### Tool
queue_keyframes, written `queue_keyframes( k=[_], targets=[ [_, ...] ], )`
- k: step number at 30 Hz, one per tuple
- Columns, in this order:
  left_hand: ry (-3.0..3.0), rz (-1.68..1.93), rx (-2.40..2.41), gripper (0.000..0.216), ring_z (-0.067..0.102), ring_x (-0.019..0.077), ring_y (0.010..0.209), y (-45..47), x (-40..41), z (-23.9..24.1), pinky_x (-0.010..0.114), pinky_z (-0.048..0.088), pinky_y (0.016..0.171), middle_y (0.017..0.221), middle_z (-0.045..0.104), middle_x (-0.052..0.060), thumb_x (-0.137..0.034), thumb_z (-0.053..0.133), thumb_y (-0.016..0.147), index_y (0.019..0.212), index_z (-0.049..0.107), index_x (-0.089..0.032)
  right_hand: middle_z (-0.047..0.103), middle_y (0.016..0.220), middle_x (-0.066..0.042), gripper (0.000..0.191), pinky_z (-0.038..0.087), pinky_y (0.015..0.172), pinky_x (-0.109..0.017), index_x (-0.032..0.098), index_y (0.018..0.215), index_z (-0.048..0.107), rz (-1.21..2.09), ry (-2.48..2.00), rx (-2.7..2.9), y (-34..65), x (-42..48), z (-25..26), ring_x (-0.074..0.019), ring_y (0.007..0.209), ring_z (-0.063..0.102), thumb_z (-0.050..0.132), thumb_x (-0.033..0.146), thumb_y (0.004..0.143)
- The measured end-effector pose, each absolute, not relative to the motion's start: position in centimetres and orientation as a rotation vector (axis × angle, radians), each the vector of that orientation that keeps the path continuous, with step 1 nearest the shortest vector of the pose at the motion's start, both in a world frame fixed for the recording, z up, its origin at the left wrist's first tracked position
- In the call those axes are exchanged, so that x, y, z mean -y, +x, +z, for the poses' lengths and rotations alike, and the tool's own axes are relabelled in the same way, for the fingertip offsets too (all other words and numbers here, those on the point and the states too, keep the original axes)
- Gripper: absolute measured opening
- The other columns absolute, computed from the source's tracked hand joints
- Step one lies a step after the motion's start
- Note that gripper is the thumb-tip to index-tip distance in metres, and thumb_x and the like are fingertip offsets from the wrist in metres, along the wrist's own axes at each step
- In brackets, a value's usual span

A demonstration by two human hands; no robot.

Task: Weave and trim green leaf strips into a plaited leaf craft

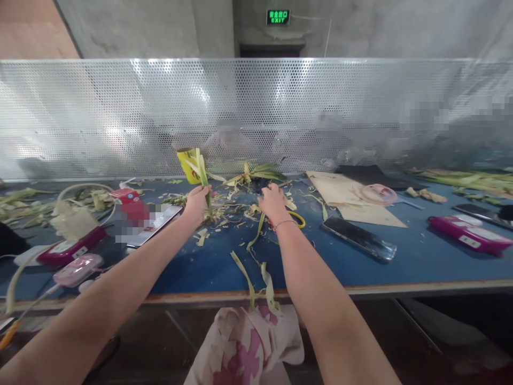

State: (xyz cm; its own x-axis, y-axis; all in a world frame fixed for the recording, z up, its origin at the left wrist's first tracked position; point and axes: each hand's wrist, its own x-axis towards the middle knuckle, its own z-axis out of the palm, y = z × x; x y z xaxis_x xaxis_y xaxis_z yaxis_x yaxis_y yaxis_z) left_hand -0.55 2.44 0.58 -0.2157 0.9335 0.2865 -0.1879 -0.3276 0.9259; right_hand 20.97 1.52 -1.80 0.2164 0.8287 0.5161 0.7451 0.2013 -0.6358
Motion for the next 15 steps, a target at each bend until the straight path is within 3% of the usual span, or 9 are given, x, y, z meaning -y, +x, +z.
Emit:
queue_keyframes(
  k=[3,8,15],
  targets=[
    [1.021,1.551,-0.955,0.013,0.055,0.0106,0.052,0.0,-1.7,1.1,0.022,0.036,0.05,0.064,0.058,0.001,-0.016,0.056,0.072,0.06,0.053,-0.015,0.056,0.11,-0.013,0.022,0.034,0.099,-0.042,0.016,0.094,0.066,0.071,-1.56,1.729,19.9,-1.4,-2.0,-0.025,0.112,0.047,0.061,0.02,0.073],
    [0.985,1.512,-0.963,0.008,0.058,0.0105,0.054,-0.3,-1.2,1.4,0.02,0.033,0.044,0.075,0.063,0.002,-0.017,0.054,0.074,0.067,0.053,-0.014,0.06,0.1,-0.012,0.024,0.041,0.087,-0.032,0.012,0.102,0.062,0.207,-1.289,1.958,17.0,-0.3,-1.4,-0.0167,0.094,0.056,0.05,0.017,0.082],
    [1.063,1.216,-0.882,0.012,0.06,0.0121,0.061,-0.4,-0.7,1.3,0.022,0.045,0.053,0.074,0.065,0.005,-0.014,0.047,0.079,0.068,0.052,-0.013,0.061,0.091,-0.01,0.02,0.042,0.081,-0.03,0.012,0.095,0.065,0.196,-1.209,2.148,15.2,0.3,-1.8,-0.0156,0.084,0.056,0.049,0.016,0.082]
  ],
)
